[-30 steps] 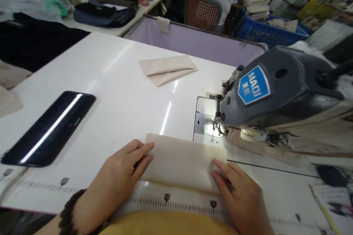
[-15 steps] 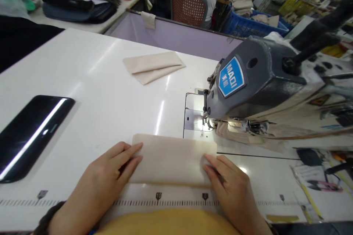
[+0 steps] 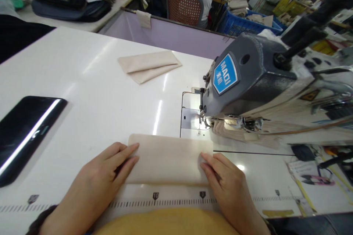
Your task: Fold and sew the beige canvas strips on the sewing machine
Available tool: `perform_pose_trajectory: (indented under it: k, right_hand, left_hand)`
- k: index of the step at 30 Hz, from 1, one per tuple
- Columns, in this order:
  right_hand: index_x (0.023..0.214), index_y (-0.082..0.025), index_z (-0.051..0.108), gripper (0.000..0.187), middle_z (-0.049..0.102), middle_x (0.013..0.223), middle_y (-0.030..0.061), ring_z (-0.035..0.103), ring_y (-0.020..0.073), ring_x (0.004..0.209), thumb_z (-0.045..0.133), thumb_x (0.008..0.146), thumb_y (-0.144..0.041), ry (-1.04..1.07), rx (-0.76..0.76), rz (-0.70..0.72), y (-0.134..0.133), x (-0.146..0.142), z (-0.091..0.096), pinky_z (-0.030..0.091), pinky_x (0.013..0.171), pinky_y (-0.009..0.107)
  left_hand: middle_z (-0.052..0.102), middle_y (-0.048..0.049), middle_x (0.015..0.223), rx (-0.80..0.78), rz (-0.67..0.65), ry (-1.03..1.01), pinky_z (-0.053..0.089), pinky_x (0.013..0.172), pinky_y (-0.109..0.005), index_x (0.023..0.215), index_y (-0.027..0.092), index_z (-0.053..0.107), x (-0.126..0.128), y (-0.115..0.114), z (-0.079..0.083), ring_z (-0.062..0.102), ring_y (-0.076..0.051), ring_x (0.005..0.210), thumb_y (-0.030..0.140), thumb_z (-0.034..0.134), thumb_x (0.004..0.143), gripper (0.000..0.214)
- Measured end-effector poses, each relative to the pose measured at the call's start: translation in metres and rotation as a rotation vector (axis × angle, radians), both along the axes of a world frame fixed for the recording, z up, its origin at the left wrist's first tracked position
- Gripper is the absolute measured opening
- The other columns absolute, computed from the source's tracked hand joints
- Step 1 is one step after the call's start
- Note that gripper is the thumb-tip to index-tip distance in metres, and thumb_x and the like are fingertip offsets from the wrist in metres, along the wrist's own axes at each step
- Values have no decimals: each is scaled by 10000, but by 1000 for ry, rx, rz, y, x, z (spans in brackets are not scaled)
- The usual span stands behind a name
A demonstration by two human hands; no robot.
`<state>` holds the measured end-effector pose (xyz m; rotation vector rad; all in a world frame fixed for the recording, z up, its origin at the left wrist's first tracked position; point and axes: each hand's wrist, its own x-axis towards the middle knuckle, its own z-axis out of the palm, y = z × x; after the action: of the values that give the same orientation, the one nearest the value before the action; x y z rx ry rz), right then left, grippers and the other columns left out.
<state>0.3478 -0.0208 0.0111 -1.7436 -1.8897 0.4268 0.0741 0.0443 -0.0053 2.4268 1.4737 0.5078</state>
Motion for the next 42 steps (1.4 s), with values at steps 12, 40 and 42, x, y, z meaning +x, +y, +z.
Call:
perform_pose_trajectory:
  k: [12,40,42]
  right_hand:
    - [979,-116,659,280,598,765,52,591,141,660,429,920,-264,-64,21,-5,1,0,1,467,585,225]
    - [964,-138,649,343,580,736,41,580,159,596,414,927,-385,-218,7,-70,0,5,-1,462,533,266]
    - [938,-144,649,365,571,744,52,572,169,599,394,930,-406,-278,25,-77,0,5,-1,471,532,280]
  left_hand:
    - [609,3,890,-45,29,-5,494,670,-202,1069,218,594,0,0,-3,633,-121,754,471,340,926,386]
    - [608,-8,902,-117,55,21,501,662,-222,1061,225,604,2,0,-1,630,-138,751,511,315,911,433]
    - [605,-14,892,-106,52,28,503,645,-234,1055,217,603,4,0,1,630,-144,735,495,320,911,422]
